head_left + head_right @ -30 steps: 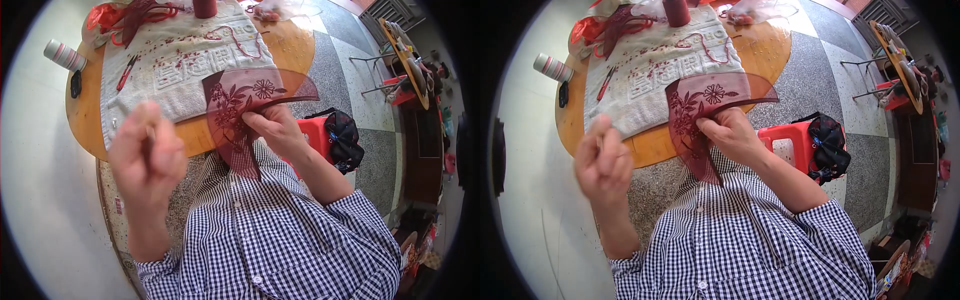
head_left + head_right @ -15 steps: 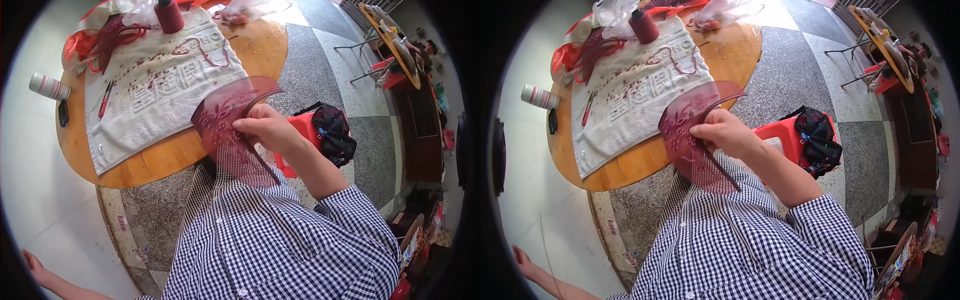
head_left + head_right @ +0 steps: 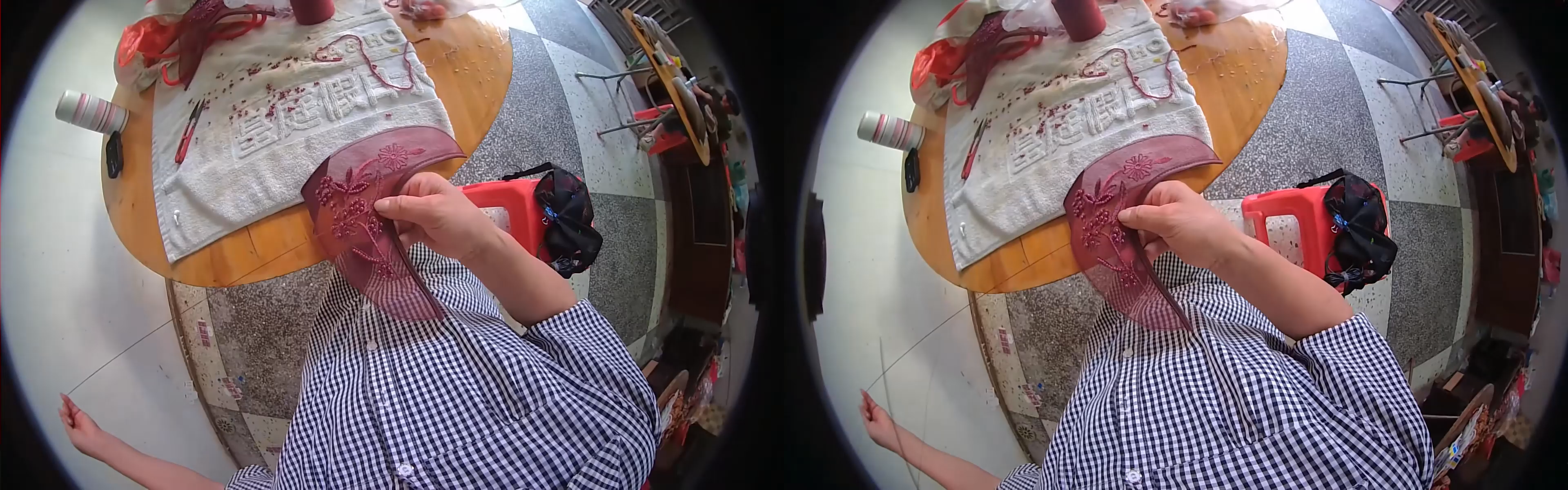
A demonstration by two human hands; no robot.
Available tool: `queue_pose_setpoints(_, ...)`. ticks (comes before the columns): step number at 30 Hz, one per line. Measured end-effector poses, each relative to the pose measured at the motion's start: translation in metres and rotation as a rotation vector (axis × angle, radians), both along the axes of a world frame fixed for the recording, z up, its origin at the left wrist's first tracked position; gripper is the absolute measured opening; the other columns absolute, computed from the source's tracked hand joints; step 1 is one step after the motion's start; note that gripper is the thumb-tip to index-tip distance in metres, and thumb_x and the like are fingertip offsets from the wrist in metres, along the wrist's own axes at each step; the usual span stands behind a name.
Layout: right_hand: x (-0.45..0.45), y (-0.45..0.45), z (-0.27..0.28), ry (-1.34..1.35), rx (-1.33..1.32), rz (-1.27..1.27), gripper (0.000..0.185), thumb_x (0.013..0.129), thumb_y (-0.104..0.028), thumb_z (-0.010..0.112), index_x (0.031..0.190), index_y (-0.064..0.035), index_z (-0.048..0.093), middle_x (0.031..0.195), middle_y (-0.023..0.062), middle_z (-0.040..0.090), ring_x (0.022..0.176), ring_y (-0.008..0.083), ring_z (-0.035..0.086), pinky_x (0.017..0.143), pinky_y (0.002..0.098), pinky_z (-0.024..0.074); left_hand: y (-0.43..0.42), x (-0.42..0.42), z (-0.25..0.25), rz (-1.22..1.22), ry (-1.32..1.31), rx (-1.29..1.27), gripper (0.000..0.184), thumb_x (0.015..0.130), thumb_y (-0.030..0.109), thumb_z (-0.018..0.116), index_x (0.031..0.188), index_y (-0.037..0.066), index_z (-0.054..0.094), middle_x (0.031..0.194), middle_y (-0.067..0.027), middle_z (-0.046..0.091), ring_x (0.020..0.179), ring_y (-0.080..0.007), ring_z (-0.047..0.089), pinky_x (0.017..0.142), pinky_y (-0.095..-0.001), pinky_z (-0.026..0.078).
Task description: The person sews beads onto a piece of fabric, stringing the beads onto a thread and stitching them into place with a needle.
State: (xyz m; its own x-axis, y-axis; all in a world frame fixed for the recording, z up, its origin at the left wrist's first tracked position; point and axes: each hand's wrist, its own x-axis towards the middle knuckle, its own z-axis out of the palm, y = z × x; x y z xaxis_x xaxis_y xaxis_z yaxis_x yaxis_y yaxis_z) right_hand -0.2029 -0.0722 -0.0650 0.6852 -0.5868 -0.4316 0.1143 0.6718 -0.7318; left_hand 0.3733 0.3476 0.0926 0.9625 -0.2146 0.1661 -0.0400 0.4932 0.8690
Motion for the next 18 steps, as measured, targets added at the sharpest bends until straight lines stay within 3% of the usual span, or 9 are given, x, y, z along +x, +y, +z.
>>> queue_pose_setpoints(8,0.011,-0.005,0.000,-0.140,0.184,-0.022,0.013,0.086,-0.006,0.055,0.074,-0.0014,0.058,0.058,0.0022,0.053,0.044,0.0060,0.043,0.040,0.0162,0.0353,-0.006,-0.022,-0.051,0.062,0.072,0.118,0.014,0.090,0.003,0.049,0.077,0.002,0.044,0.069,-0.0074,0.051,0.069,-0.0186,0.055,0.075,-0.0287,0.051)
queue_pose_setpoints(12,0.013,-0.006,0.000,-0.269,0.288,0.031,0.011,0.087,-0.007,0.053,0.082,-0.0001,0.059,0.069,0.0055,0.058,0.053,0.0077,0.051,0.043,0.0175,0.0385,-0.024,-0.044,-0.086,0.060,0.121,0.177,0.018,0.090,0.003,0.050,0.073,0.003,0.044,0.068,-0.0072,0.051,0.070,-0.0190,0.056,0.077,-0.0289,0.051)
queue_pose_setpoints(18,0.018,-0.002,0.006,-0.249,0.305,0.042,0.011,0.087,-0.008,0.051,0.083,-0.0003,0.058,0.073,0.0074,0.060,0.057,0.0084,0.053,0.045,0.0176,0.0391,-0.061,-0.081,-0.133,0.014,0.183,0.248,0.024,0.090,0.005,0.051,0.067,0.003,0.044,0.065,-0.0070,0.051,0.070,-0.0195,0.057,0.079,-0.0293,0.052)
